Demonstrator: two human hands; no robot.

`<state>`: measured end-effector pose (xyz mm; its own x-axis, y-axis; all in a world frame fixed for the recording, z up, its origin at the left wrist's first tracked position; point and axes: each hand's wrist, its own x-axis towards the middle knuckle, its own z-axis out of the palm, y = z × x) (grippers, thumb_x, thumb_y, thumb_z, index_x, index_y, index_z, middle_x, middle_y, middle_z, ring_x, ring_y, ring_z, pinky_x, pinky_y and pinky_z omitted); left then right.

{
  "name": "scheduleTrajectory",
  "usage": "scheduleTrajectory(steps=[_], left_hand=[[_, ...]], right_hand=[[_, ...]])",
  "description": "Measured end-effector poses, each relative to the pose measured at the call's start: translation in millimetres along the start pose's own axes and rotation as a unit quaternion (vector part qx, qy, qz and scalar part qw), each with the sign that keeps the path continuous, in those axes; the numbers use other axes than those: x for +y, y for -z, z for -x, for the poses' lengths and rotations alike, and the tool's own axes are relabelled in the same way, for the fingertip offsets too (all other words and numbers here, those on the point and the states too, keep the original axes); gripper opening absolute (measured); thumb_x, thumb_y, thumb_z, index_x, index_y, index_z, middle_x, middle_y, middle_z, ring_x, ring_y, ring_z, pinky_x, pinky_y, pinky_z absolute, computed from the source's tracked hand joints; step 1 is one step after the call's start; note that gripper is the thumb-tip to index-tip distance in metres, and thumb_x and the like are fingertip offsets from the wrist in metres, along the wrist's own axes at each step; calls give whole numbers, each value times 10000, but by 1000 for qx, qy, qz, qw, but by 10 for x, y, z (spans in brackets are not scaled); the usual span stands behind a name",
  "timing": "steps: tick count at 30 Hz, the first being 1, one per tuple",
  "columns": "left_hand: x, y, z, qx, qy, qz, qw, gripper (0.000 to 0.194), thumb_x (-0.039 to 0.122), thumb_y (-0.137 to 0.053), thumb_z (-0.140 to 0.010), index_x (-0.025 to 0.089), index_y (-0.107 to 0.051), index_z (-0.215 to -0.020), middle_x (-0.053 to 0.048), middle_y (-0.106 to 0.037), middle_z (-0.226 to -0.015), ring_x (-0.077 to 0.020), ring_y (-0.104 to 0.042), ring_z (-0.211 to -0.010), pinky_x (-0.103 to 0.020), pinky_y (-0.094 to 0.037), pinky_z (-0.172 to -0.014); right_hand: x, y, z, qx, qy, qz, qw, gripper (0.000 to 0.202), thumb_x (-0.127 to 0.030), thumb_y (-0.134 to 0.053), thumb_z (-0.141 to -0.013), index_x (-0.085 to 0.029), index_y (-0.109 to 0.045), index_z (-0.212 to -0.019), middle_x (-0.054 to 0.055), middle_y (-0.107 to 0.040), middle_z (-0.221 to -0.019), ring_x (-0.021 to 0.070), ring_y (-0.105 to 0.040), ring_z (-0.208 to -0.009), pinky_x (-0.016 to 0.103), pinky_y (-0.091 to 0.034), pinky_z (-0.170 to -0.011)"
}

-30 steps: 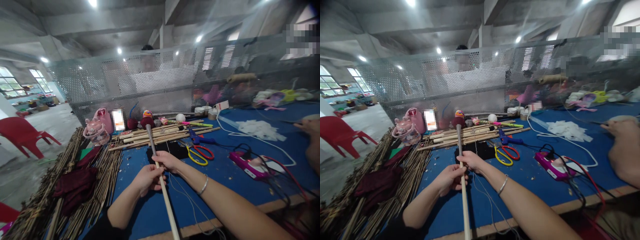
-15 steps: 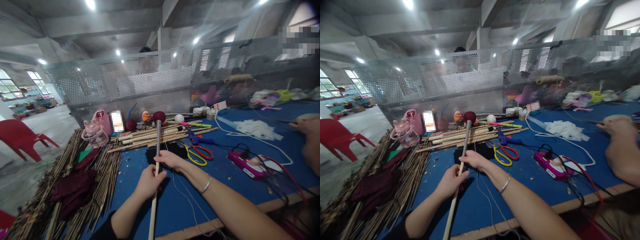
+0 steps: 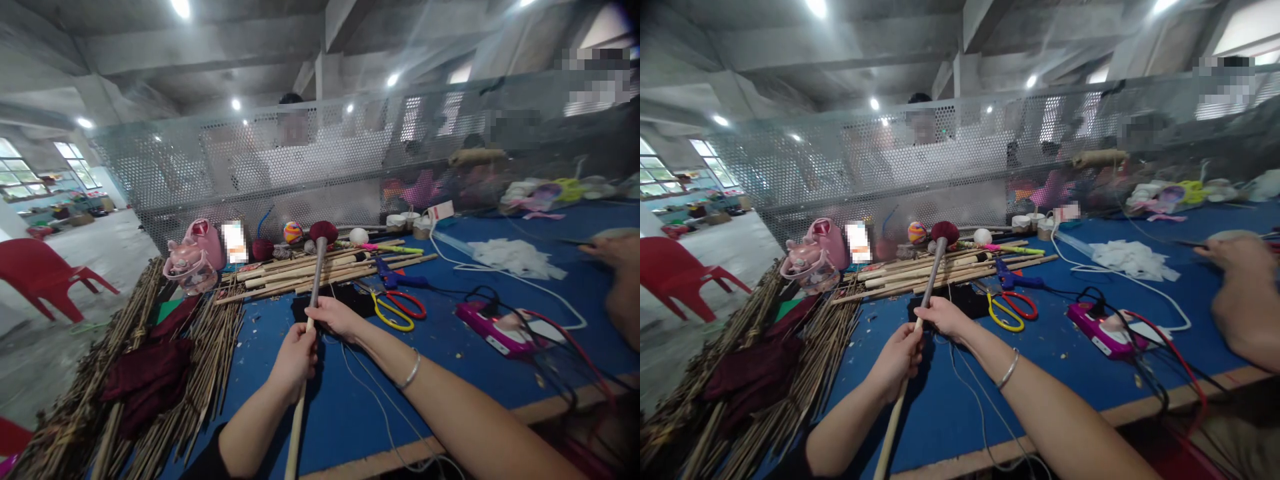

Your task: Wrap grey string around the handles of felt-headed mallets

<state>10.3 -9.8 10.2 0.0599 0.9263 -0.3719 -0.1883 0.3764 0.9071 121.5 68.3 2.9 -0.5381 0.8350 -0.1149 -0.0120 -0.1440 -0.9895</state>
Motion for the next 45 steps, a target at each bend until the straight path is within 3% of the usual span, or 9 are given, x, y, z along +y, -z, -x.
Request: scheduleTrajectory(steps=[3,8,11,17,24,30,35,38,45], left_hand=[[10,-26,9,33,-14,-2,999,276,444,-487,-761,189,-381,-750,86,-363,-543,-5,-251,-335,-124,-119,-309],[61,34,-40,-11,26,68,997,255,407,-439,-800,154,-460,-820,68,-393,-549,-2,-228,-332,-128,-136,-305],[44,94,-85,-37,75,78,993,268,409,-434,-799,144,-476,-812,59,-415,-552,-8,-275,-327,-130,-167,-298],[-31,144,-151,71,-103,-117,985,342,465,-586,-682,153,-478,-773,26,-534,-586,-49,-458,-361,-144,-310,-317],[81,208,-154,-47,10,-15,999,332,447,-546,-730,118,-550,-776,-16,-580,-606,-26,-438,-369,-134,-311,-336],[14,253,-155,41,-93,-199,975,273,402,-596,-692,148,-508,-739,15,-560,-541,-56,-477,-347,-145,-312,-325],[136,294,-155,-60,-33,-51,996,291,422,-528,-746,131,-512,-735,19,-525,-539,-26,-402,-330,-145,-294,-325],[137,311,-157,-84,3,-23,996,290,423,-534,-741,137,-519,-789,20,-530,-580,-29,-404,-345,-154,-307,-336],[-28,223,-131,60,-159,-238,956,246,382,-621,-671,159,-523,-709,28,-546,-533,-60,-475,-375,-160,-329,-370]], right_hand=[[3,-2,-13,-9,-21,-20,1000,294,-400,-595,-704,-176,-404,-700,-122,-288,-384,15,-179,-299,162,-88,-295],[32,75,-45,-82,-52,-96,991,289,-399,-601,-702,-172,-438,-775,-114,-322,-438,7,-142,-326,147,-55,-307],[78,58,-69,-71,-65,-73,993,290,-413,-587,-712,-171,-429,-734,-114,-312,-429,6,-148,-315,144,-66,-296],[119,-19,-83,-30,-65,-19,997,305,-427,-571,-721,-183,-393,-681,-116,-299,-398,16,-182,-289,145,-112,-274],[56,38,-42,-87,-54,-94,990,313,-421,-604,-698,-167,-422,-722,-108,-325,-450,1,-149,-326,140,-68,-295],[129,14,-58,-21,-76,-53,995,313,-409,-599,-703,-187,-379,-695,-120,-280,-421,12,-167,-307,143,-95,-287],[58,43,-51,-79,-42,-133,987,316,-416,-607,-700,-181,-399,-738,-124,-255,-442,7,-118,-336,140,-58,-306],[56,43,-41,-64,-42,-106,991,318,-417,-602,-699,-179,-392,-714,-121,-275,-433,6,-133,-326,141,-69,-300],[104,-28,-21,-6,-41,-11,999,299,-398,-604,-697,-177,-402,-692,-115,-311,-375,16,-204,-288,149,-109,-283]])
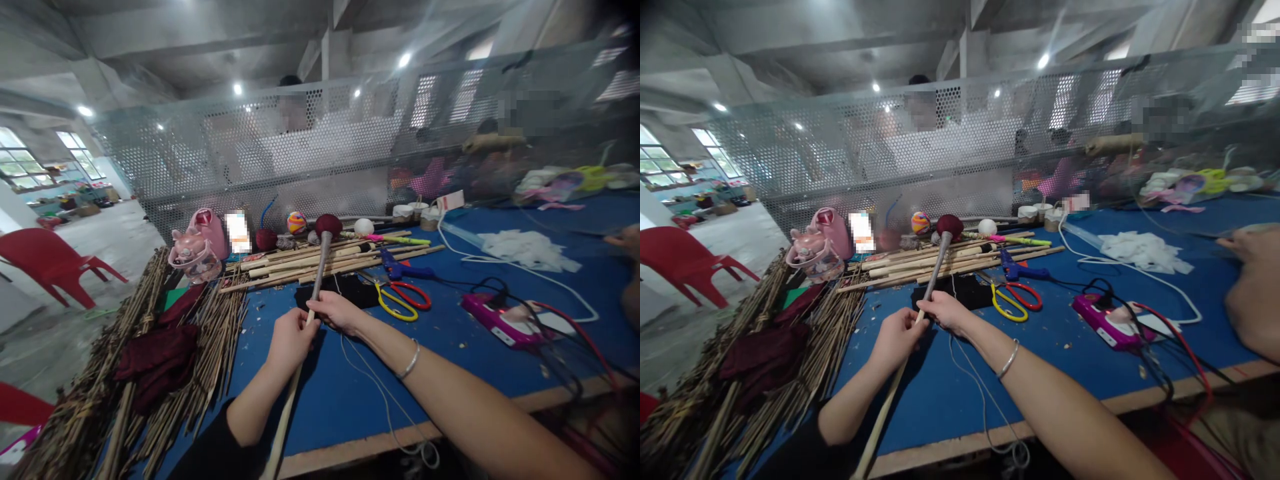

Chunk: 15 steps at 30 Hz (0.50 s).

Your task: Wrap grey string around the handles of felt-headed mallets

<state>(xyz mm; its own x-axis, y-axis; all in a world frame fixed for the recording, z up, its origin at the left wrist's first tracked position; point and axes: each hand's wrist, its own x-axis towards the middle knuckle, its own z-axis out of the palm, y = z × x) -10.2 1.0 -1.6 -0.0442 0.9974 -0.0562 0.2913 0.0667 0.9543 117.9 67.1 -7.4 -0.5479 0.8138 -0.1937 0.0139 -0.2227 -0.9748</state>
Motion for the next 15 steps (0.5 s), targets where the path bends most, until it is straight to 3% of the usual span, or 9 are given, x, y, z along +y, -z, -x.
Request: scheduleTrajectory(steps=[3,7,10,12,15], left_hand=[[88,-31,6,-52,55,135,988,281,423,-562,-717,145,-532,-748,-3,-589,-591,-52,-465,-368,-161,-327,-354],[162,-29,-4,-115,140,293,939,303,421,-516,-752,139,-564,-852,-22,-615,-707,-30,-466,-404,-141,-330,-363],[96,-12,-11,-122,143,209,960,289,411,-531,-733,149,-551,-856,-13,-609,-662,-57,-488,-391,-159,-314,-349],[36,-3,-8,-57,79,84,992,230,358,-599,-684,151,-541,-765,13,-575,-562,-71,-493,-379,-168,-317,-367],[14,-8,7,36,-6,-31,999,213,344,-622,-665,152,-530,-653,33,-531,-481,-72,-490,-370,-173,-324,-390]], right_hand=[[-50,13,11,-36,12,-72,997,328,-430,-610,-691,-180,-401,-727,-114,-335,-420,4,-180,-298,141,-90,-292],[-80,44,16,-56,11,-99,993,335,-440,-606,-694,-164,-421,-737,-75,-436,-491,-3,-228,-315,136,-81,-299],[-31,34,4,-36,-10,-63,997,317,-416,-613,-686,-168,-421,-728,-93,-393,-442,3,-209,-303,139,-96,-292],[7,12,-5,-18,-20,-29,999,300,-406,-608,-686,-173,-427,-735,-115,-329,-394,13,-190,-292,146,-107,-285],[17,-16,-7,-2,-10,2,1000,299,-414,-601,-688,-175,-429,-736,-119,-307,-372,23,-196,-289,155,-112,-283]])
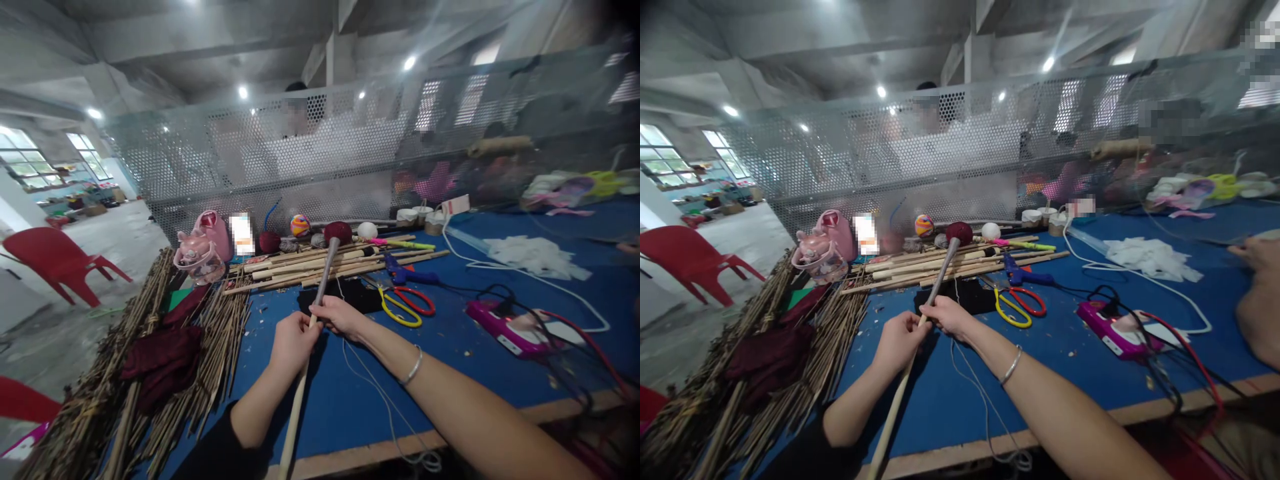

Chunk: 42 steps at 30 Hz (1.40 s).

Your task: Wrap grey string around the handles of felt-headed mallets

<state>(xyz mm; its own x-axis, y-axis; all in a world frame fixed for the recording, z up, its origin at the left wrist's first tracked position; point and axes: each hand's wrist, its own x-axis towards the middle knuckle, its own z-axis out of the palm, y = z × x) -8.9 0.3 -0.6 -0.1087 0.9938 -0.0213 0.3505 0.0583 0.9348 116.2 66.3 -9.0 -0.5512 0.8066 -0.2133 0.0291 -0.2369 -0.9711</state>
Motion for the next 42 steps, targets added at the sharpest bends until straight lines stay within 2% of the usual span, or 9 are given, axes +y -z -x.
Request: scheduleTrajectory(steps=[3,8,10,13,16,24,30,36,42], left_hand=[[75,-25,19,-36,52,89,994,307,452,-562,-698,148,-527,-680,6,-568,-523,-70,-471,-347,-177,-311,-350],[156,-56,37,-115,165,293,935,369,491,-492,-738,129,-544,-792,4,-566,-565,-37,-401,-325,-162,-298,-331],[110,-53,35,-132,165,252,944,350,478,-487,-744,137,-536,-807,4,-562,-549,-57,-436,-332,-170,-305,-333],[15,-39,25,-75,92,94,988,272,421,-580,-693,160,-521,-738,23,-543,-490,-72,-454,-329,-171,-299,-337],[2,-20,8,-55,51,53,996,266,424,-574,-701,163,-527,-701,24,-537,-472,-73,-455,-322,-168,-288,-326],[130,33,18,-215,152,340,903,349,475,-525,-733,144,-520,-844,6,-559,-563,-66,-476,-362,-170,-348,-357],[2,-10,5,-59,60,102,991,286,404,-635,-650,164,-500,-726,38,-526,-470,-78,-490,-383,-161,-322,-380],[73,-15,14,-174,145,272,935,274,385,-594,-701,130,-519,-769,-48,-610,-682,-99,-572,-545,-204,-432,-507],[80,7,-37,-57,201,343,916,138,269,-480,-752,175,-401,-688,90,-338,-458,-17,-259,-314,-144,-198,-333]], right_hand=[[-49,8,17,-28,14,-44,999,335,-438,-612,-678,-180,-409,-744,-119,-317,-405,13,-175,-307,152,-90,-300],[-95,48,21,-71,7,-74,995,348,-466,-589,-696,-179,-408,-776,-87,-417,-469,10,-201,-331,154,-73,-327],[-65,36,-1,-63,7,-37,997,338,-445,-604,-683,-171,-425,-766,-81,-429,-459,19,-242,-334,160,-101,-329],[-9,-5,-40,-28,31,0,999,335,-393,-662,-628,-149,-445,-701,-68,-445,-480,30,-335,-380,164,-184,-352],[-10,-17,-50,-30,23,-24,999,333,-396,-655,-641,-153,-442,-717,-81,-420,-476,19,-282,-355,164,-150,-340],[-122,56,23,-108,-4,-110,988,326,-410,-611,-701,-163,-471,-860,-87,-413,-466,7,-183,-335,149,-52,-330],[-11,-4,-9,-68,35,-31,997,335,-389,-659,-639,-149,-446,-736,-79,-456,-482,6,-259,-309,162,-124,-300],[5,39,-22,-66,15,-18,998,307,-421,-589,-706,-161,-426,-708,-90,-409,-456,9,-233,-308,153,-116,-297],[9,1,1,-81,17,35,996,281,-391,-561,-728,-167,-465,-868,-116,-316,-412,34,-203,-326,155,-129,-301]])
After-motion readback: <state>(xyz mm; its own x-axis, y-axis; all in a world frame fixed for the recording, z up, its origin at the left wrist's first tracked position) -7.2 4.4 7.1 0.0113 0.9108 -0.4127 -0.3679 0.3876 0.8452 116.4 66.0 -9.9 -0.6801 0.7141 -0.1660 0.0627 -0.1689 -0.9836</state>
